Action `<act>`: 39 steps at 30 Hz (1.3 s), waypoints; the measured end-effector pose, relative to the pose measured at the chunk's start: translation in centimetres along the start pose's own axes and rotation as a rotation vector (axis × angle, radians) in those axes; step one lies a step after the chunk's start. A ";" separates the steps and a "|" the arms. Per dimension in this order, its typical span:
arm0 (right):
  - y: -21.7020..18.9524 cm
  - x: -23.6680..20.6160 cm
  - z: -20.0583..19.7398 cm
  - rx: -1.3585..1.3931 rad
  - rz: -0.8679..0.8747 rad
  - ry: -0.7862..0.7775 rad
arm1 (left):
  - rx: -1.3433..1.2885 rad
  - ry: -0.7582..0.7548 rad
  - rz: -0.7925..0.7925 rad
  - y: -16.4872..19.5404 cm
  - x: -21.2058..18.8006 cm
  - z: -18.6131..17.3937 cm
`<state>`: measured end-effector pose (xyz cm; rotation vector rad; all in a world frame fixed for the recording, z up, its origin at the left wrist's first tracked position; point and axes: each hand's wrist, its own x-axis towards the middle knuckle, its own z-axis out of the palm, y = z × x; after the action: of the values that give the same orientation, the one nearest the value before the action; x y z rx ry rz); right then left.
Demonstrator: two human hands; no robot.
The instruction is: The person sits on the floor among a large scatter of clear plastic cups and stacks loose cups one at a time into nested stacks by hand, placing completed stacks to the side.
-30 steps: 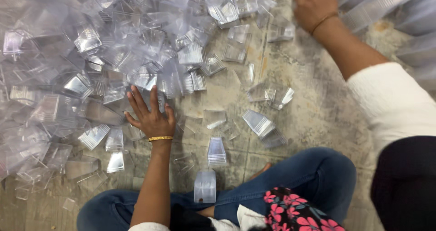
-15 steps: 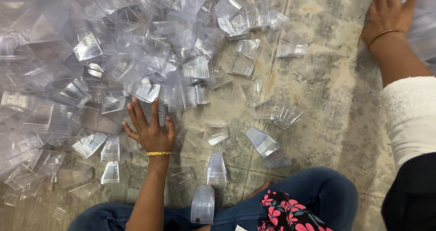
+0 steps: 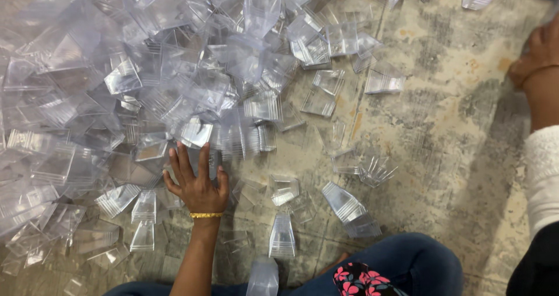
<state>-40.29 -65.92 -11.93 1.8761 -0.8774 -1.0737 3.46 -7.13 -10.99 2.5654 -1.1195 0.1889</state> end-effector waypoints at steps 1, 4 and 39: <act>-0.1 -0.2 0.7 0.029 -0.026 -0.047 | -0.004 0.003 0.004 0.0 0.0 0.1; -0.3 -0.5 2.6 0.146 -0.024 -0.103 | -0.010 0.016 0.018 -0.2 -0.2 0.4; 0.1 17.4 -30.9 1.976 -0.013 0.205 | 0.047 -0.752 0.126 9.5 48.8 7.4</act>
<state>-5.60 -71.71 -7.78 3.2441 -2.1211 0.5009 29.69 -49.30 -3.24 2.6645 -1.5234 -0.7913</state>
